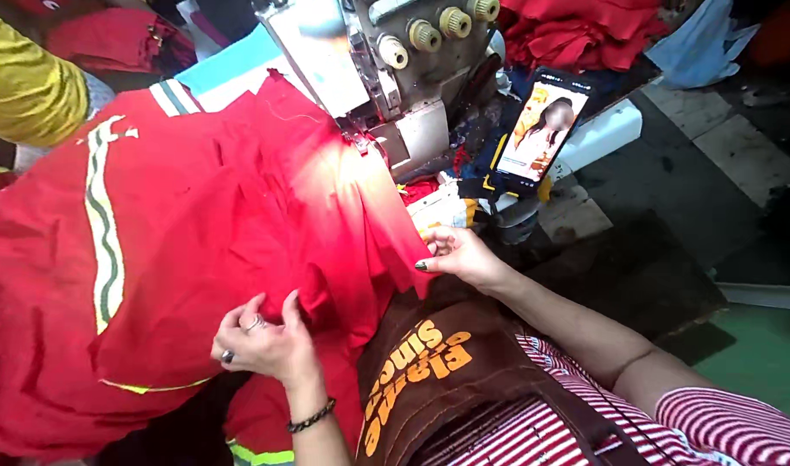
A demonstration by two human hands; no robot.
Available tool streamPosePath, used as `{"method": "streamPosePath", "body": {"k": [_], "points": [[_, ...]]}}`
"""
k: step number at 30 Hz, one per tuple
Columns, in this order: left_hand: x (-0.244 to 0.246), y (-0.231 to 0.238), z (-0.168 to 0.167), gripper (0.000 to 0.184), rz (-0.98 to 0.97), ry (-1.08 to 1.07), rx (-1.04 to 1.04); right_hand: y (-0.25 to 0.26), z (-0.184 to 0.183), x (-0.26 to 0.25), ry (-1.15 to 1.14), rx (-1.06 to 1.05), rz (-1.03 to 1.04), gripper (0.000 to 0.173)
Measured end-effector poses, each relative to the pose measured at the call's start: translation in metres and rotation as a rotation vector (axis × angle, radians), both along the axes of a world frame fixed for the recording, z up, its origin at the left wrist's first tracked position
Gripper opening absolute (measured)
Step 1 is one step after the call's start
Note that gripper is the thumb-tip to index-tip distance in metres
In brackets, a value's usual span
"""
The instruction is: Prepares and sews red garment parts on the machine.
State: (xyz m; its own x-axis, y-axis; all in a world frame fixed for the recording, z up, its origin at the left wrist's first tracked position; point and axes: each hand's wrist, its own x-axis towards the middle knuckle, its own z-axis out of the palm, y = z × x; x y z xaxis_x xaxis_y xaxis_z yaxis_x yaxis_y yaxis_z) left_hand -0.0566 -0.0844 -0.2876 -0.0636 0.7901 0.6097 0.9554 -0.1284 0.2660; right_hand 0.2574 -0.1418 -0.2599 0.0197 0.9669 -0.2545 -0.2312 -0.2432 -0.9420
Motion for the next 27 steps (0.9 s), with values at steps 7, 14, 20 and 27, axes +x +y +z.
{"method": "streamPosePath", "body": {"k": [7, 14, 20, 27], "points": [[-0.140, 0.042, 0.069, 0.031, 0.099, -0.013, 0.066, -0.009, 0.007, -0.009, -0.037, 0.068, 0.033, 0.016], [-0.042, 0.126, 0.162, 0.041, 0.194, 0.093, -0.359, -0.029, 0.000, -0.008, 0.043, -0.031, 0.132, 0.009], [0.007, 0.069, 0.086, 0.040, -0.390, 0.048, 0.010, -0.045, -0.004, -0.002, 0.162, -0.159, 0.130, 0.012], [0.099, -0.057, -0.003, 0.057, -0.935, -0.039, -0.051, -0.050, -0.001, -0.002, 0.078, -0.104, 0.130, 0.024]]}}
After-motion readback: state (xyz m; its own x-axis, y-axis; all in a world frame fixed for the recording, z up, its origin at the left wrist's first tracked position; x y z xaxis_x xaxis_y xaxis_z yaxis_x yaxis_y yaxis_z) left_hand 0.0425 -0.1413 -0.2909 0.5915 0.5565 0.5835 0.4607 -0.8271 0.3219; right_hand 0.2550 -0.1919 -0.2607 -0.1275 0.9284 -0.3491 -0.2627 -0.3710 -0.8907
